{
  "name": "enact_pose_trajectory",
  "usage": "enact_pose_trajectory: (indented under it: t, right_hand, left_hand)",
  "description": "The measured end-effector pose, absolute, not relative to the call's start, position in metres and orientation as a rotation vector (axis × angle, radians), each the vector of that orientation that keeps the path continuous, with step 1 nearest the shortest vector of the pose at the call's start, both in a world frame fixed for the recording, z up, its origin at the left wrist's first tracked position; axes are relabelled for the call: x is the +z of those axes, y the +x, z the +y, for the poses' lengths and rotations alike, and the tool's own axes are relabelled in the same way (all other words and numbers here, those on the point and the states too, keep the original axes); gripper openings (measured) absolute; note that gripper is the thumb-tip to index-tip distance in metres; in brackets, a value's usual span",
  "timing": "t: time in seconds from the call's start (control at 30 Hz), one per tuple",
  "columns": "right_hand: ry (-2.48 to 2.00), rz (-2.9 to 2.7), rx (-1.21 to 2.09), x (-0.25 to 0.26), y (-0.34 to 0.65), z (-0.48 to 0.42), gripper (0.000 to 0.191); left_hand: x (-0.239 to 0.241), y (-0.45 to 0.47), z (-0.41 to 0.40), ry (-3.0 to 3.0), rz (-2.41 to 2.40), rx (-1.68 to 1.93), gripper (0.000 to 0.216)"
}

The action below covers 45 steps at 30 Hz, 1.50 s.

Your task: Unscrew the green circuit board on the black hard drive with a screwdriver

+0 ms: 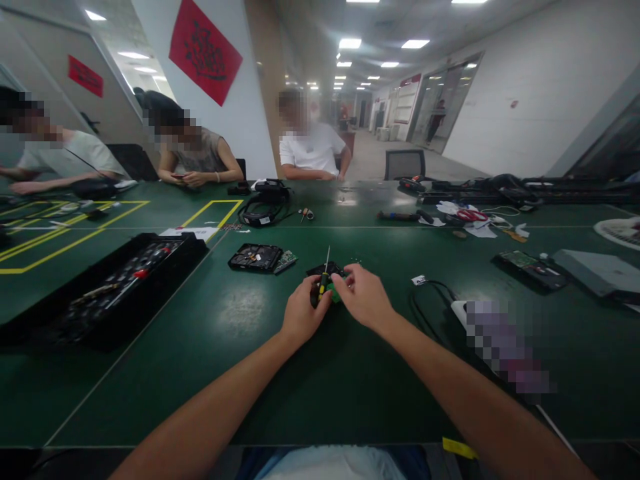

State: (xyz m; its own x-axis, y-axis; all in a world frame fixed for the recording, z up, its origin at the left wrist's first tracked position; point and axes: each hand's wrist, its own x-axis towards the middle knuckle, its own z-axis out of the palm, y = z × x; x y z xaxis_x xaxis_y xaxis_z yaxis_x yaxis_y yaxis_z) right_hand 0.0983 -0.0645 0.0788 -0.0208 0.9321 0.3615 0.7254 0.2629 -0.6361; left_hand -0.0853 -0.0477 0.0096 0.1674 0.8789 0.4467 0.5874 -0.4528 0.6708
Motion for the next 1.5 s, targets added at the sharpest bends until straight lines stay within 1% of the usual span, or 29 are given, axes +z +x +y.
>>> enact_pose_trajectory:
  t: [0.13,0.23,0.3,0.37,0.5,0.53,0.7,0.83,0.93,1.0,1.17,1.5]
  right_hand:
    - [-1.345,-1.648,0.724,0.043,0.068,-0.045,0.037]
    - [-1.273,-1.621,0.847,0.036,0.071,-0.043,0.04]
    - [-1.22,-1.634,0.869,0.039,0.076,-0.044,0.039]
    - [-1.182,-1.658,0.827,0.044,0.08,-0.045,0.036]
    - [-1.22,-1.574,0.703,0.05,0.095,-0.036,0.04]
    - [-1.268,-1.497,0.64,0.05,0.102,-0.031,0.042]
    - [-1.476,-1.304,0.385,0.036,0.152,-0.006,0.039]
    - [-1.544,-1.176,0.278,0.017,0.178,0.001,0.03]
    - [-1.538,-1.276,0.113,0.012,0.179,-0.001,0.019]
    - [-1.501,-1.394,0.045,0.013,0.175,-0.003,0.019]
    - [-1.421,-1.64,0.053,0.014,0.168,-0.006,0.022]
    - [-1.596,-1.738,0.02,0.011,0.181,-0.005,0.027]
  left_hand:
    - [0.012,-0.082,-0.049,2.059,1.368,1.257,0.03]
    - [0.014,-0.079,-0.051,2.108,1.303,1.275,0.031]
    - [0.015,-0.078,-0.051,2.135,1.268,1.301,0.033]
    - [0.017,-0.077,-0.052,2.173,1.213,1.321,0.038]
    - [0.017,-0.08,-0.051,2.285,1.133,1.224,0.063]
    - [0.016,-0.082,-0.051,2.312,1.141,1.193,0.065]
    - [0.01,-0.089,-0.044,2.517,1.154,1.03,0.051]
    - [0.008,-0.085,-0.042,2.657,1.089,0.904,0.054]
    - [0.005,-0.082,-0.042,2.725,1.04,0.827,0.056]
    - [0.003,-0.08,-0.042,2.743,1.037,0.803,0.052]
    - [-0.001,-0.082,-0.041,2.757,1.076,0.807,0.04]
    - [0.005,-0.073,-0.037,2.755,1.125,0.807,0.027]
